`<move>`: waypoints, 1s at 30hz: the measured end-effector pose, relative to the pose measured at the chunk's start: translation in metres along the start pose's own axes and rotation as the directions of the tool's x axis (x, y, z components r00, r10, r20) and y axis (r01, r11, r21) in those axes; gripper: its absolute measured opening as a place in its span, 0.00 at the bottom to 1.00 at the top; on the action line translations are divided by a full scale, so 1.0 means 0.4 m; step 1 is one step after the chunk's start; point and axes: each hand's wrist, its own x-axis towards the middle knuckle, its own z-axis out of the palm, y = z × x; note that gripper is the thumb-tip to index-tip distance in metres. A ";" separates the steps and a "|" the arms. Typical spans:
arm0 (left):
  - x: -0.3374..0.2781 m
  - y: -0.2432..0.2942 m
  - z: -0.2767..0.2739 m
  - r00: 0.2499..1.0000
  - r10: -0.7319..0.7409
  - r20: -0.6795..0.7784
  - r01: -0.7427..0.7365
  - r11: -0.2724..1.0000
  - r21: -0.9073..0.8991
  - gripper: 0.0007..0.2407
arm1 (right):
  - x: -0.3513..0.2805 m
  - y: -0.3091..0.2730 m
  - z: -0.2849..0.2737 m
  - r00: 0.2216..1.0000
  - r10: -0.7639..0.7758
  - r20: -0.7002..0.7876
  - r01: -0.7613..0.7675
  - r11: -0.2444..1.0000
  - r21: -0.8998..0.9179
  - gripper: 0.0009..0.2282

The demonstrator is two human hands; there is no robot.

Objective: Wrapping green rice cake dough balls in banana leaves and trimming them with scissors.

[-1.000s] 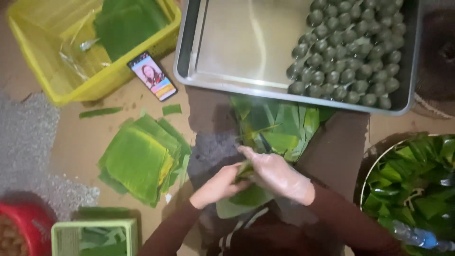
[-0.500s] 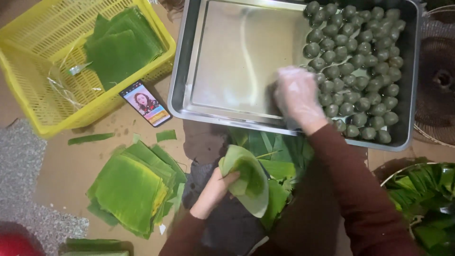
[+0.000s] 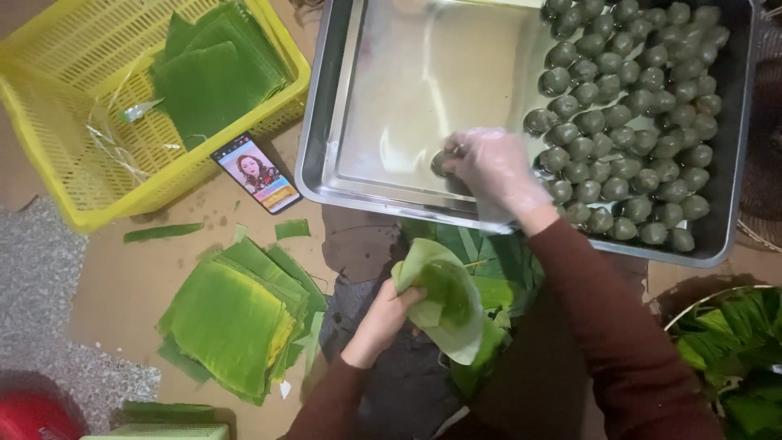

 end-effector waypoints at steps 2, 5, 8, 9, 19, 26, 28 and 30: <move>-0.002 0.006 -0.008 0.999 -0.010 -0.049 0.008 0.999 -0.047 0.12 | 0.008 0.052 -0.030 0.999 0.007 -0.032 -0.009 0.999 -0.053 0.10; 0.017 -0.018 -0.023 0.993 -0.032 -0.111 0.022 0.995 -0.095 0.13 | 0.013 0.094 -0.051 0.996 0.043 -0.079 -0.048 0.997 -0.065 0.09; 0.032 -0.020 0.008 0.988 -0.067 -0.141 0.057 0.995 -0.078 0.14 | 0.004 0.017 -0.083 0.999 0.030 -0.013 -0.031 0.998 -0.058 0.16; 0.039 -0.009 0.024 0.985 -0.081 -0.152 0.074 0.996 -0.050 0.15 | 0.004 -0.026 -0.100 0.998 -0.011 0.054 0.016 0.996 -0.088 0.20; 0.075 -0.041 -0.002 0.983 -0.085 -0.164 0.050 0.977 -0.209 0.19 | -0.109 -0.071 -0.130 0.999 -0.044 0.007 0.044 0.986 -0.161 0.15; 0.027 -0.048 0.020 0.991 -0.080 -0.103 0.062 0.983 -0.172 0.20 | -0.340 -0.141 -0.299 0.958 -0.220 0.186 0.171 0.954 0.245 0.20; -0.012 -0.034 0.027 0.994 -0.067 -0.083 0.053 0.986 -0.159 0.20 | -0.401 -0.132 -0.313 0.975 -0.213 0.068 0.173 0.912 0.371 0.16; -0.045 -0.024 0.030 0.987 -0.124 -0.100 0.097 0.965 -0.244 0.21 | -0.462 -0.104 -0.294 0.998 -0.056 -0.013 0.055 0.858 0.512 0.12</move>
